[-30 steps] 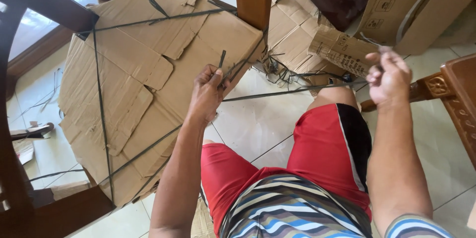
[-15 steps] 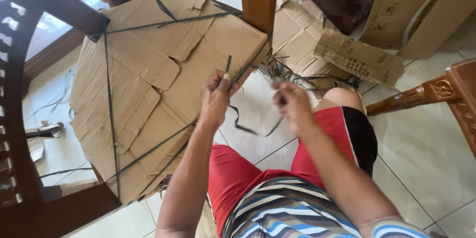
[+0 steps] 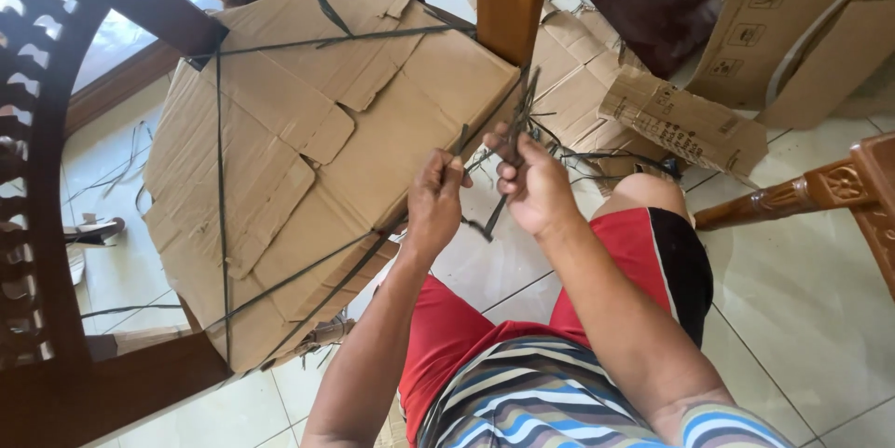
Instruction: Securing a protective cardboard piece to the seat of a wooden chair using thin plastic ties.
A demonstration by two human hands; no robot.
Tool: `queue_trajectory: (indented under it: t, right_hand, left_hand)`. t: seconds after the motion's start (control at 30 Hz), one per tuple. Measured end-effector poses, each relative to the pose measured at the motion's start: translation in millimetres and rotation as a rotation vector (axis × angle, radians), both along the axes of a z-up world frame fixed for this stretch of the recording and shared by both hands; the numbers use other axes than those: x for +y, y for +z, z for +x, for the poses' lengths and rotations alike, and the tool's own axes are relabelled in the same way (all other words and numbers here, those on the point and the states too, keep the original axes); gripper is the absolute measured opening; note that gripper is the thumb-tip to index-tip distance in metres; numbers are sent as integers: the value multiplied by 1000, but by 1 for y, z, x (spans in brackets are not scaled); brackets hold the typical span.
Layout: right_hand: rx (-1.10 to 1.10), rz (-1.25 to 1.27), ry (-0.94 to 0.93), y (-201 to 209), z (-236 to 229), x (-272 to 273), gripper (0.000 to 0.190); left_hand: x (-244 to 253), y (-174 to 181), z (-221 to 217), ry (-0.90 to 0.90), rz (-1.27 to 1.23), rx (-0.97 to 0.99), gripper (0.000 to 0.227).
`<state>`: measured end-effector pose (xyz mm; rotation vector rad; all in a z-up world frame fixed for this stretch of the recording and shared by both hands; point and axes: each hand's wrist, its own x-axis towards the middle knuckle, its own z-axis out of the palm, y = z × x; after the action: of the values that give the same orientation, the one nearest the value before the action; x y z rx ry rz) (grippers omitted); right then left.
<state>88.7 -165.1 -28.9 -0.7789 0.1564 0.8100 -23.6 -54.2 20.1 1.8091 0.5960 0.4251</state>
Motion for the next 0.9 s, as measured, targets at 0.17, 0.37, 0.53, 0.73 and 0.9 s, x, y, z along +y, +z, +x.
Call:
queue_trajectory:
  t: [0.17,0.37,0.53,0.73,0.9]
  right_hand:
    - [-73,-6,-23,0,5,-5,26]
    - [-168,-165,-29,20,-10,-12,26]
    - [-250,-305,12,17,-27,-14,27]
    - [-372,-442,97,16,-51,-7,27]
    - [-370,-376,85,11,-60,2,25]
  left_hand:
    - [-1,-2,2,-7,45,34,22]
    - [2,-5,6,20,-77,11,22]
    - [4,-8,7,38,-287,-54,21]
    - [2,3,4,21,-424,-96,18]
    - [19,-59,9,-19,-578,-180,17]
